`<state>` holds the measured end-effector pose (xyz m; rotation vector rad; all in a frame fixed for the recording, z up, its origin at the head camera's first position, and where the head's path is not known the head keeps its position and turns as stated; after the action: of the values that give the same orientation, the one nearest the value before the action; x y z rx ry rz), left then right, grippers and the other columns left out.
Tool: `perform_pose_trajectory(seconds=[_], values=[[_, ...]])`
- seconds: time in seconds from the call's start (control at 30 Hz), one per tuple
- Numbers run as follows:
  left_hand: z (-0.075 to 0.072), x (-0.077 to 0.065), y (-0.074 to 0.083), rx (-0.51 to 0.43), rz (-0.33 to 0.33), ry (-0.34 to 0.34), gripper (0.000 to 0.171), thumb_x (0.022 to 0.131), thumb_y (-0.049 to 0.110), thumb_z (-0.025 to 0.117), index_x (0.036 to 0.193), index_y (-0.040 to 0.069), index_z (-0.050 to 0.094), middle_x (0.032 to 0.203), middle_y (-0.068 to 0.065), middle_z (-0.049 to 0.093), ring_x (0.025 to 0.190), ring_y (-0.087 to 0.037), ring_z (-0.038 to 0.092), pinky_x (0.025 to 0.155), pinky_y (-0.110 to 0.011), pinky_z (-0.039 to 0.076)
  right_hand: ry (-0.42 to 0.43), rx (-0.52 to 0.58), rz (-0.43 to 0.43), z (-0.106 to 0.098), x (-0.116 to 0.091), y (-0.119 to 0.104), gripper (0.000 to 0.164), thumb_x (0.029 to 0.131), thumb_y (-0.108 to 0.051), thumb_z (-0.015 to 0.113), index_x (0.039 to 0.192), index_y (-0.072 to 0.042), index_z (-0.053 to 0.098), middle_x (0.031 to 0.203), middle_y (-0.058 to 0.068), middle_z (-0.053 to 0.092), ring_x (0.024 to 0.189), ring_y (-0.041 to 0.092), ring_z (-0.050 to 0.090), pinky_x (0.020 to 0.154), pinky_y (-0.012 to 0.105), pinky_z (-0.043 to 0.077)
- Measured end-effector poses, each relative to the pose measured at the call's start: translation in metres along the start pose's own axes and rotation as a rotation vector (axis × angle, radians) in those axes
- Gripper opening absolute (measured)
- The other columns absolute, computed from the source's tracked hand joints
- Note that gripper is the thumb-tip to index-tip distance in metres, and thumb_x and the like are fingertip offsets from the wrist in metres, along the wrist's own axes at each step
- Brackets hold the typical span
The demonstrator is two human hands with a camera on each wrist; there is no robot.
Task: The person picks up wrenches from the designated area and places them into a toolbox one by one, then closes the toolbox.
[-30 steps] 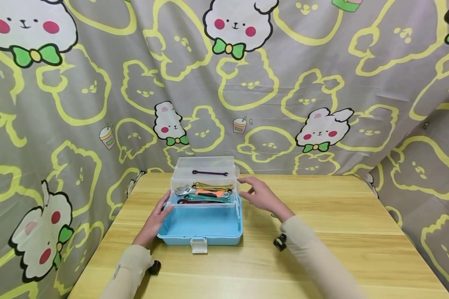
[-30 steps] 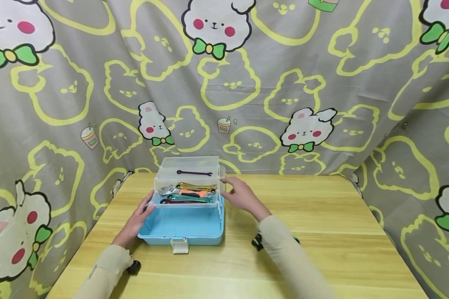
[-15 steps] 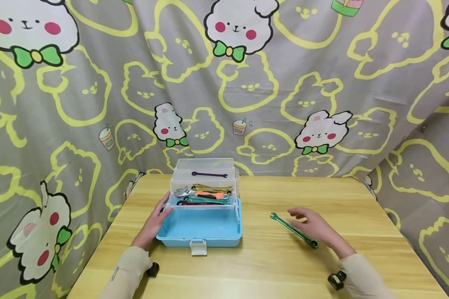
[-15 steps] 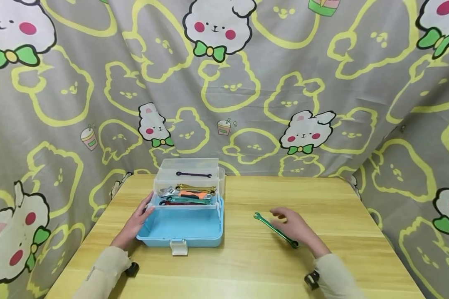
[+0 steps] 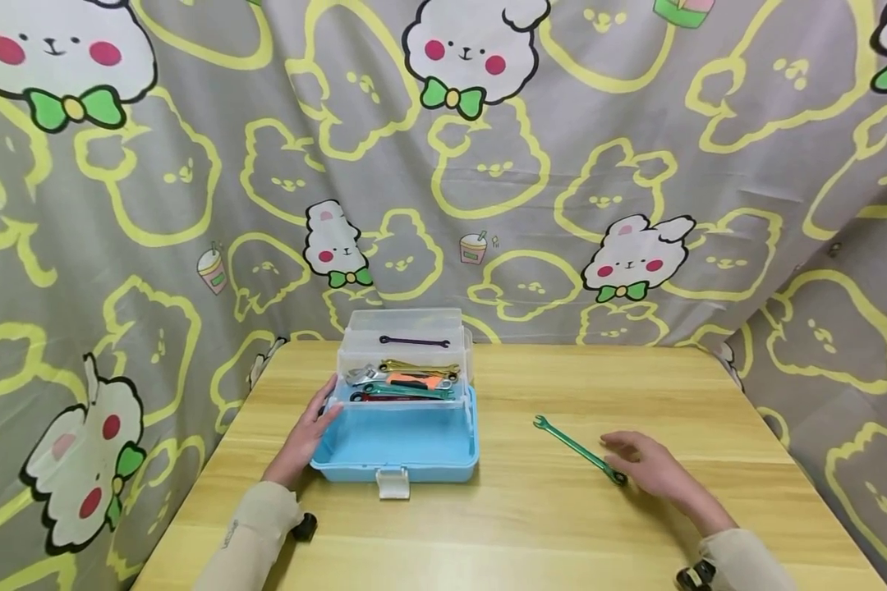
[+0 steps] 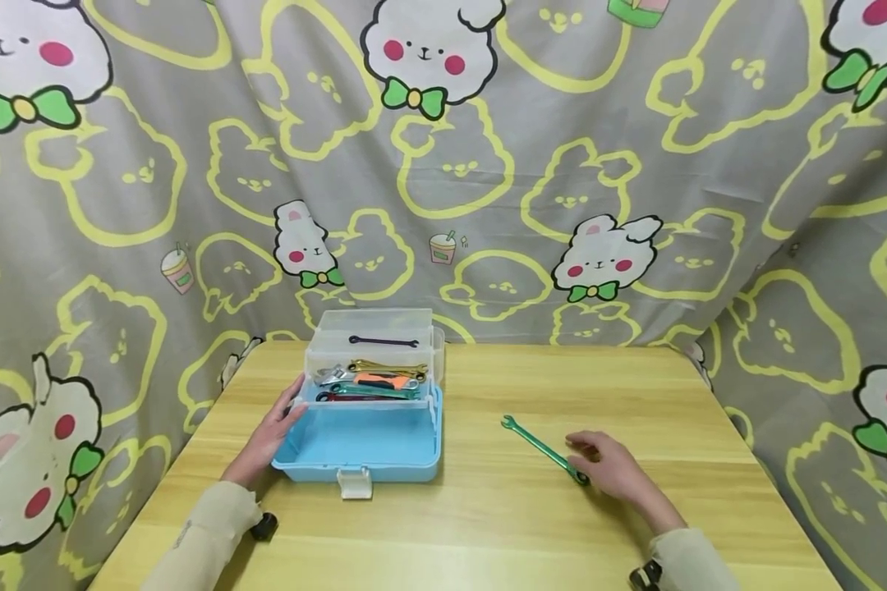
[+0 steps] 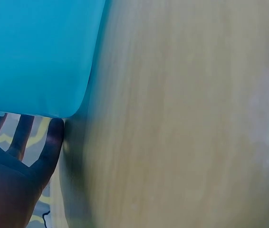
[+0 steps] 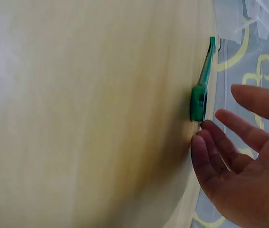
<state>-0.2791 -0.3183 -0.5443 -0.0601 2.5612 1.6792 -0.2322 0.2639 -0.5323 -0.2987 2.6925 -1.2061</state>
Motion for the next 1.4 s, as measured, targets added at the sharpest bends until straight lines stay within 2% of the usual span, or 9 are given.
perform_pose_trajectory(seconds=[0.17,0.27,0.37,0.47,0.57,0.67,0.93,1.13,1.4], values=[[0.0028,-0.0021,-0.0024,-0.001,-0.027,-0.002,0.073,0.104,0.062,0.047,0.165,0.045,0.011,0.176,-0.005,0.001,0.160,-0.045,0.001,0.121,-0.076,0.008,-0.098,0.045,-0.022,0.0078,-0.0032,-0.0025,0.055,0.095,-0.023,0.075,0.142,0.000,0.058,0.137,0.022,0.059,0.123,0.041,0.059,0.094,0.048,0.056],[0.0034,-0.0014,-0.0015,-0.017,-0.025,-0.002,0.073,0.104,0.063,0.047,0.165,0.047,0.011,0.176,-0.005,0.001,0.160,-0.045,0.000,0.120,-0.076,0.007,-0.119,0.032,-0.090,0.0082,-0.0037,-0.0047,0.061,0.091,-0.022,0.080,0.143,0.000,0.057,0.137,0.023,0.060,0.123,0.043,0.059,0.092,0.039,0.056],[0.0033,-0.0011,0.0007,-0.018,-0.017,-0.006,0.073,0.104,0.063,0.047,0.165,0.047,0.011,0.176,-0.005,0.000,0.160,-0.044,0.000,0.120,-0.076,0.006,-0.101,-0.033,-0.162,0.0068,-0.0050,-0.0046,0.063,0.085,-0.018,0.084,0.140,0.002,0.059,0.134,0.023,0.062,0.119,0.041,0.061,0.091,0.030,0.054],[0.0029,-0.0017,0.0022,-0.013,-0.012,-0.002,0.072,0.104,0.062,0.047,0.165,0.047,0.011,0.176,-0.005,0.001,0.160,-0.044,0.000,0.121,-0.076,0.006,-0.062,-0.091,-0.190,0.0058,-0.0063,-0.0028,0.057,0.080,-0.012,0.086,0.132,0.001,0.065,0.126,0.020,0.064,0.108,0.033,0.063,0.082,0.026,0.054],[0.0024,-0.0008,0.0020,-0.008,-0.013,0.000,0.072,0.104,0.062,0.046,0.165,0.047,0.011,0.176,-0.004,0.001,0.160,-0.044,0.000,0.121,-0.076,0.007,-0.032,-0.116,-0.169,0.0057,-0.0066,-0.0013,0.046,0.078,-0.008,0.087,0.121,-0.004,0.070,0.118,0.013,0.064,0.101,0.026,0.062,0.078,0.026,0.053],[0.0022,0.0012,0.0010,-0.009,-0.015,0.000,0.071,0.105,0.061,0.046,0.165,0.048,0.011,0.176,-0.003,0.000,0.160,-0.043,0.000,0.121,-0.076,0.007,-0.015,-0.144,-0.155,0.0059,-0.0053,-0.0010,0.038,0.078,-0.008,0.088,0.112,-0.009,0.072,0.111,0.008,0.064,0.100,0.024,0.063,0.079,0.029,0.053],[0.0022,0.0023,0.0001,-0.017,-0.016,-0.010,0.072,0.106,0.057,0.046,0.166,0.043,0.009,0.176,-0.004,-0.001,0.161,-0.043,-0.001,0.122,-0.075,0.006,0.009,-0.150,-0.051,0.0078,-0.0026,-0.0012,0.022,0.081,-0.005,0.085,0.096,-0.008,0.070,0.084,-0.001,0.063,0.075,0.008,0.053,0.065,0.023,0.046],[0.0027,0.0001,0.0011,-0.006,-0.014,-0.009,0.071,0.106,0.058,0.046,0.166,0.045,0.010,0.176,-0.005,0.000,0.160,-0.044,0.000,0.121,-0.075,0.007,0.037,-0.174,-0.028,0.0078,-0.0020,-0.0022,0.021,0.087,-0.009,0.081,0.106,-0.004,0.072,0.089,-0.001,0.069,0.080,0.010,0.061,0.067,0.023,0.050],[0.0012,-0.0014,0.0050,-0.023,-0.037,-0.017,0.069,0.108,0.053,0.046,0.166,0.044,0.009,0.176,-0.006,-0.002,0.160,-0.045,-0.003,0.121,-0.076,0.004,0.068,-0.036,-0.008,0.0020,-0.0023,-0.0064,0.027,0.090,-0.005,0.078,0.115,0.003,0.072,0.104,0.011,0.071,0.089,0.020,0.070,0.070,0.025,0.057]])
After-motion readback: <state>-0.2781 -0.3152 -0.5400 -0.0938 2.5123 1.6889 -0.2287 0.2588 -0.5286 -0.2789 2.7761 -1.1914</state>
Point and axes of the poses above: each hand's wrist, its own x-axis towards the middle knuckle, its own z-axis out of the palm, y = z × x, the point moved 2 cm from there along x, towards the middle knuckle
